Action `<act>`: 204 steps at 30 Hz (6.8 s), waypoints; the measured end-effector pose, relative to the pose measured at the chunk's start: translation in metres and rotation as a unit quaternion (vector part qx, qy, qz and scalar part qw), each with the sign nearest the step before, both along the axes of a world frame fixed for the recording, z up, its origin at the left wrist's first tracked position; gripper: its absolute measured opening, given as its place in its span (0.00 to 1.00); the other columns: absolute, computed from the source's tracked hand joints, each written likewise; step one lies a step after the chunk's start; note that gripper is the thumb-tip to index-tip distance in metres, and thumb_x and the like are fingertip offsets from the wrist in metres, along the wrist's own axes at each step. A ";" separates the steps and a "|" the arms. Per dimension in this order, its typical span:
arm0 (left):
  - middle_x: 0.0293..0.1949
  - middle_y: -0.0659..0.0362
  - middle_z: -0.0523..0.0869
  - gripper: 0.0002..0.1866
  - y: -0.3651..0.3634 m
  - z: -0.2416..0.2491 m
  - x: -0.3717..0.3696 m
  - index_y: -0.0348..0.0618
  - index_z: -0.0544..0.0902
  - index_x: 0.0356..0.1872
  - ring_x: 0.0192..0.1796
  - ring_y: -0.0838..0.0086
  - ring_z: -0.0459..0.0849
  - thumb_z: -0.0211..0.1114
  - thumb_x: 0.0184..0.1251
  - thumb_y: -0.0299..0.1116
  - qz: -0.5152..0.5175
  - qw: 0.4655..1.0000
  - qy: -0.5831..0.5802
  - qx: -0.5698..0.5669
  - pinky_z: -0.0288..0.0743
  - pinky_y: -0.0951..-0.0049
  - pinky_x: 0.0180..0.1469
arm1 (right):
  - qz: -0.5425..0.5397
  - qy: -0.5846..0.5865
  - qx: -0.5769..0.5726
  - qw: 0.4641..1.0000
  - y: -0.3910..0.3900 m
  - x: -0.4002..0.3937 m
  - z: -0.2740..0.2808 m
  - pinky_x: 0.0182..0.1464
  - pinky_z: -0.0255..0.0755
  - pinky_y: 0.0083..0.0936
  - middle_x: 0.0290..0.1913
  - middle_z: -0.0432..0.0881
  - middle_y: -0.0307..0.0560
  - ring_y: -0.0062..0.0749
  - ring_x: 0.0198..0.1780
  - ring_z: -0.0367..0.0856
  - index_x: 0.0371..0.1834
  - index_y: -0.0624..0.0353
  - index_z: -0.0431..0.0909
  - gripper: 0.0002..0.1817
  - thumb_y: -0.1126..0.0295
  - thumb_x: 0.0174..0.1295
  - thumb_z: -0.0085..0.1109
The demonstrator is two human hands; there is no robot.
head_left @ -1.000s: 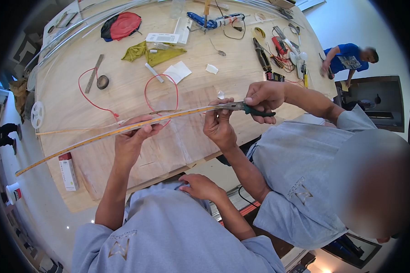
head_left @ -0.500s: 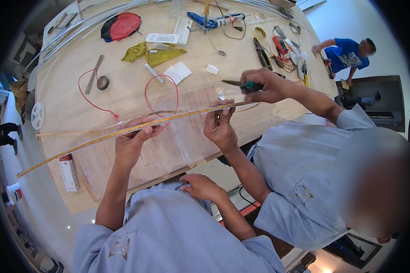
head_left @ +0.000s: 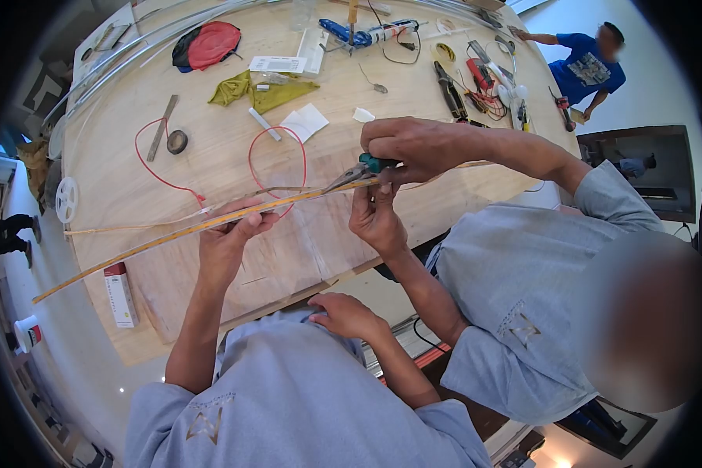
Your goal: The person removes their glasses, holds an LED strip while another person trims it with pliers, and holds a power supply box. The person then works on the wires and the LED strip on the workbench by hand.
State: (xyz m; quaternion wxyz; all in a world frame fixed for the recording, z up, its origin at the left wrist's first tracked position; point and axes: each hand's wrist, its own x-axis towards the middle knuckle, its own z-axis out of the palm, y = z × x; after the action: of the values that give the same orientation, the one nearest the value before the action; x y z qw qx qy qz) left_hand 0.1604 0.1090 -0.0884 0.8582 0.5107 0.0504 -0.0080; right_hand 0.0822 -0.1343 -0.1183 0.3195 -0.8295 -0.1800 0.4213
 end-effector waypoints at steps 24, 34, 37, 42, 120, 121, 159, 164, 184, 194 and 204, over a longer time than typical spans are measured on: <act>0.43 0.47 0.85 0.15 -0.001 -0.015 -0.009 0.33 0.77 0.51 0.46 0.62 0.86 0.63 0.66 0.26 0.003 0.995 0.086 -0.042 0.82 0.65 0.51 | -0.011 0.019 0.004 1.000 0.011 0.007 0.008 0.53 0.72 0.37 0.49 0.81 0.59 0.50 0.50 0.80 0.52 0.63 0.77 0.22 0.59 0.59 0.61; 0.42 0.50 0.85 0.15 0.002 -0.004 -0.016 0.32 0.78 0.52 0.45 0.67 0.85 0.64 0.65 0.25 -0.023 0.991 0.099 -0.088 0.83 0.68 0.50 | 0.023 -0.009 0.014 1.000 0.026 0.005 0.000 0.45 0.76 0.33 0.44 0.83 0.56 0.45 0.42 0.83 0.51 0.65 0.77 0.21 0.63 0.59 0.63; 0.42 0.50 0.85 0.16 0.001 -0.017 -0.020 0.32 0.78 0.52 0.44 0.67 0.86 0.64 0.65 0.26 -0.004 0.993 0.110 -0.053 0.82 0.69 0.50 | 0.023 -0.004 0.013 1.000 0.028 0.003 0.003 0.51 0.73 0.36 0.47 0.82 0.57 0.49 0.49 0.80 0.51 0.64 0.77 0.21 0.61 0.60 0.62; 0.43 0.49 0.85 0.16 0.001 -0.015 -0.019 0.32 0.77 0.53 0.44 0.66 0.86 0.63 0.66 0.27 -0.005 0.993 0.110 -0.037 0.82 0.70 0.48 | 0.010 -0.019 0.008 1.000 0.025 -0.004 0.003 0.54 0.71 0.38 0.49 0.80 0.57 0.51 0.52 0.78 0.51 0.64 0.76 0.21 0.60 0.60 0.61; 0.44 0.46 0.85 0.16 0.007 -0.022 -0.026 0.31 0.77 0.52 0.45 0.63 0.86 0.63 0.66 0.27 0.009 0.993 0.114 -0.025 0.82 0.68 0.49 | 0.011 -0.018 0.005 1.000 0.015 -0.010 -0.010 0.50 0.73 0.39 0.44 0.81 0.58 0.50 0.48 0.80 0.50 0.64 0.76 0.20 0.61 0.60 0.61; 0.44 0.46 0.85 0.16 0.007 -0.022 -0.025 0.31 0.77 0.52 0.45 0.63 0.86 0.63 0.66 0.27 0.010 0.993 0.111 -0.025 0.82 0.68 0.49 | 0.012 -0.006 -0.004 1.000 0.016 -0.009 -0.009 0.52 0.72 0.40 0.46 0.81 0.58 0.51 0.50 0.79 0.50 0.63 0.76 0.21 0.60 0.60 0.60; 0.44 0.48 0.85 0.12 0.056 -0.046 -0.035 0.35 0.79 0.50 0.45 0.66 0.87 0.60 0.68 0.27 0.064 0.991 0.098 -0.064 0.83 0.70 0.49 | -0.020 0.011 0.014 1.000 0.022 -0.011 -0.011 0.56 0.70 0.39 0.49 0.80 0.60 0.52 0.53 0.78 0.50 0.62 0.78 0.21 0.58 0.59 0.61; 0.44 0.52 0.86 0.11 0.076 -0.071 -0.055 0.37 0.80 0.48 0.46 0.69 0.86 0.61 0.68 0.31 0.092 0.979 0.162 -0.086 0.81 0.71 0.50 | 0.021 -0.012 -0.007 1.000 0.026 -0.010 -0.011 0.57 0.69 0.38 0.48 0.81 0.60 0.52 0.53 0.78 0.50 0.62 0.78 0.21 0.58 0.59 0.61; 0.40 0.51 0.85 0.14 0.079 -0.112 -0.099 0.32 0.79 0.44 0.42 0.68 0.86 0.63 0.67 0.35 0.058 0.943 0.294 -0.144 0.83 0.72 0.44 | 0.081 0.041 -0.022 0.996 0.058 -0.014 -0.008 0.41 0.75 0.31 0.39 0.83 0.54 0.43 0.37 0.82 0.50 0.63 0.77 0.18 0.68 0.58 0.62; 0.25 0.61 0.82 0.06 0.134 -0.116 -0.203 0.39 0.84 0.31 0.27 0.80 0.77 0.66 0.60 0.31 0.238 0.883 0.186 0.359 0.72 0.75 0.30 | -0.003 -0.088 0.030 0.996 0.048 -0.009 -0.026 0.42 0.75 0.30 0.38 0.83 0.54 0.43 0.36 0.82 0.45 0.64 0.79 0.12 0.71 0.60 0.59; 0.39 0.51 0.82 0.08 0.114 -0.062 -0.208 0.36 0.81 0.38 0.44 0.62 0.79 0.64 0.59 0.27 0.034 0.808 0.090 0.581 0.73 0.65 0.47 | -0.125 -0.298 -0.150 0.934 0.004 -0.028 -0.024 0.60 0.68 0.40 0.57 0.70 0.57 0.50 0.60 0.68 0.53 0.63 0.72 0.21 0.68 0.57 0.60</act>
State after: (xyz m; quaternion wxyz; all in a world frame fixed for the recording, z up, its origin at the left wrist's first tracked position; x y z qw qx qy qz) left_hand -0.0477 0.2225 -0.1507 0.3922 0.9092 0.1397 0.0058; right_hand 0.0544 -0.1299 -0.1422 0.1732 -0.9710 -0.0967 0.1337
